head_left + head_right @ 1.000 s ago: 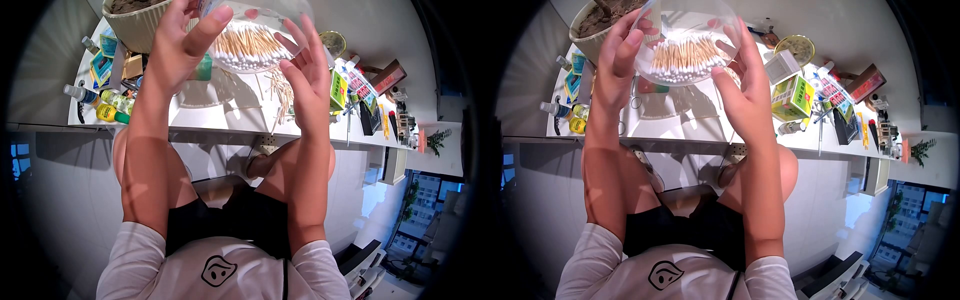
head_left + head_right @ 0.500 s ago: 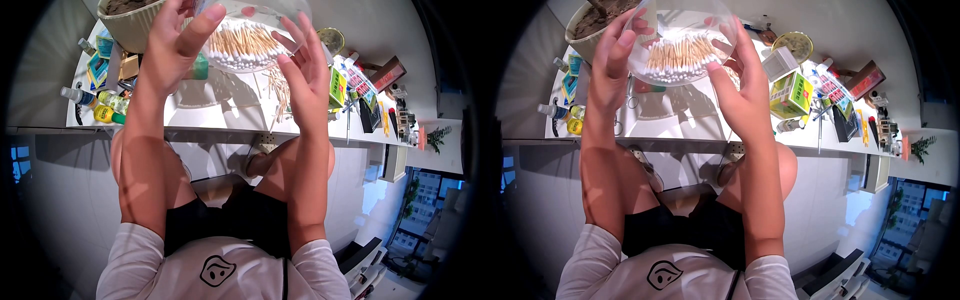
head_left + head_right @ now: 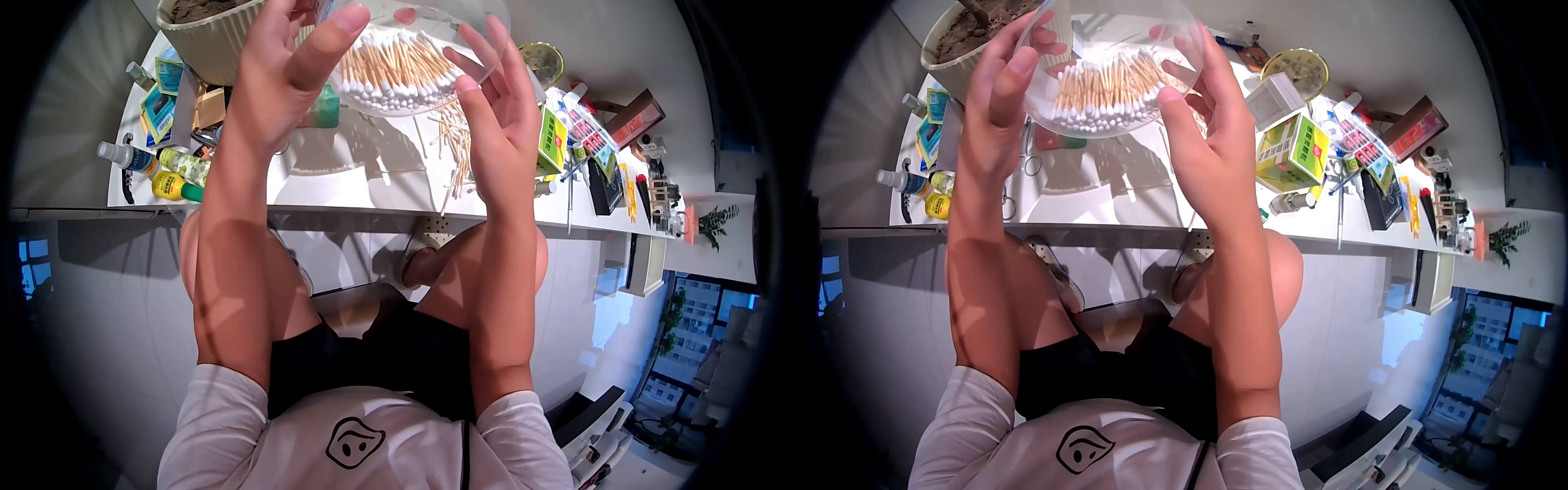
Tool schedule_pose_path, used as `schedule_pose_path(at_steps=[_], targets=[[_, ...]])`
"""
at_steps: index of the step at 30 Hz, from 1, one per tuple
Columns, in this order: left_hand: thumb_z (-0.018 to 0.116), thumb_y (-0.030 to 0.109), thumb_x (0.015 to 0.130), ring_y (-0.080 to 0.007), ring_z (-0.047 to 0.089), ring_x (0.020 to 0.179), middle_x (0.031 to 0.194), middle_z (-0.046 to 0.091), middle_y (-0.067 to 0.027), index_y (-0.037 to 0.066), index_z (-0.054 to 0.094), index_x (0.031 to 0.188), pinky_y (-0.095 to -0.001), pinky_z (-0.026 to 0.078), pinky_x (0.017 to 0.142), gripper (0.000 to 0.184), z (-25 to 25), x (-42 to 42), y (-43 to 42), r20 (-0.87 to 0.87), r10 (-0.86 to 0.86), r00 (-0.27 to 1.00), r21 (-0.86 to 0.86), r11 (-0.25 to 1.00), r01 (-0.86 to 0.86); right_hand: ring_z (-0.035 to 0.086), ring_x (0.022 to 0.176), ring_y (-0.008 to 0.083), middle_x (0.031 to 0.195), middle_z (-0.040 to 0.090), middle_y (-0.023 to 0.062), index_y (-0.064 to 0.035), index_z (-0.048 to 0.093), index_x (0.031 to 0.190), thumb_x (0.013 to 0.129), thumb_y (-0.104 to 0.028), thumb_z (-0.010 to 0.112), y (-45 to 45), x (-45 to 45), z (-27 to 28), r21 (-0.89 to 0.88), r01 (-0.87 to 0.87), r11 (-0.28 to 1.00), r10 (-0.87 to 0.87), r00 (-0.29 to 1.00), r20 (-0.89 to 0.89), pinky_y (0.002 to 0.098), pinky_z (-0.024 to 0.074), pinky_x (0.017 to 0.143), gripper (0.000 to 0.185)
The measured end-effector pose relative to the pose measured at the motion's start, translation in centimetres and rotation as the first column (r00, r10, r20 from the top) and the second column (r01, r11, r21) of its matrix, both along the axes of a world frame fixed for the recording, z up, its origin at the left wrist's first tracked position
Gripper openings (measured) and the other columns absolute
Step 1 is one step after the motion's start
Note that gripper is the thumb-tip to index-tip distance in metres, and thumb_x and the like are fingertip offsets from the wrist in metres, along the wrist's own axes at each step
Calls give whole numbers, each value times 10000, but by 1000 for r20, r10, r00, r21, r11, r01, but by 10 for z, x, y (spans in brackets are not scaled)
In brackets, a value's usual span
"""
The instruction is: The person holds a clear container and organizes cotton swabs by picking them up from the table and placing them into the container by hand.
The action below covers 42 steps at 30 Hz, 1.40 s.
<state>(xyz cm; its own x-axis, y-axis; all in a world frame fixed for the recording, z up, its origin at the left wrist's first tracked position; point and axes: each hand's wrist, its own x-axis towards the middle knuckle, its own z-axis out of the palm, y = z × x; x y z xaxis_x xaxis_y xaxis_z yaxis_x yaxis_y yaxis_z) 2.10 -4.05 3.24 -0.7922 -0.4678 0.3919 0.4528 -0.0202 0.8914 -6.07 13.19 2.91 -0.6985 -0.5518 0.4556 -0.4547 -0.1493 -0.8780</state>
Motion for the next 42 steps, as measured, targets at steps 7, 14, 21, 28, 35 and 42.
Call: schedule_pose_path(at_steps=[7, 14, 21, 28, 35, 42], targets=[[645, 426, 806, -199, 548, 1082, 1198, 522, -172, -88, 292, 1332, -295, 451, 910, 816, 4, 6, 0, -37, -64, 997, -32, 998, 63, 558, 1123, 213, 1287, 533, 130, -23, 358, 1403, 836, -31, 596, -2, 0, -4, -10, 35, 999, -35, 999, -29, 318, 444, 920, 615], [642, 433, 806, -197, 551, 1077, 1186, 529, -169, -85, 299, 1331, -288, 451, 906, 813, 7, 6, 7, -29, -42, 999, -29, 999, 41, 559, 1118, 221, 1291, 529, 144, -8, 347, 1403, 809, -34, 624, 0, -1, -2, 3, 16, 1000, -16, 999, -36, 321, 438, 930, 656], [638, 432, 806, -197, 555, 1065, 1167, 540, -165, -84, 318, 1318, -292, 445, 911, 794, 6, 2, 9, 14, 39, 999, -21, 999, -38, 553, 1122, 234, 1285, 521, 148, -6, 315, 1413, 741, -49, 685, -1, -1, -7, 6, 7, 1000, -6, 994, -113, 330, 434, 937, 767], [635, 409, 812, -191, 556, 1059, 1161, 543, -161, -87, 322, 1312, -291, 445, 910, 772, -11, -4, -5, -40, -17, 999, -27, 1000, 16, 551, 1123, 232, 1287, 521, 143, -23, 308, 1419, 742, -62, 691, 0, -1, -6, 27, 26, 999, -23, 993, -112, 332, 434, 935, 779], [634, 388, 818, -185, 557, 1054, 1155, 547, -155, -85, 324, 1311, -290, 447, 906, 750, -2, -1, 3, 58, 57, 997, 0, 998, -57, 561, 1114, 226, 1278, 536, 129, -28, 313, 1416, 747, -66, 676, 4, -2, -4, 68, 30, 997, -19, 987, -160, 331, 440, 921, 762], [629, 353, 826, -177, 562, 1038, 1144, 553, -144, -73, 338, 1307, -287, 452, 895, 706, -5, 2, -3, 7, -29, 1000, -74, 997, 29, 566, 1110, 230, 1286, 535, 126, -30, 310, 1421, 766, -35, 628, 4, -6, -12, 82, 43, 996, -33, 991, -126, 330, 447, 915, 728]])
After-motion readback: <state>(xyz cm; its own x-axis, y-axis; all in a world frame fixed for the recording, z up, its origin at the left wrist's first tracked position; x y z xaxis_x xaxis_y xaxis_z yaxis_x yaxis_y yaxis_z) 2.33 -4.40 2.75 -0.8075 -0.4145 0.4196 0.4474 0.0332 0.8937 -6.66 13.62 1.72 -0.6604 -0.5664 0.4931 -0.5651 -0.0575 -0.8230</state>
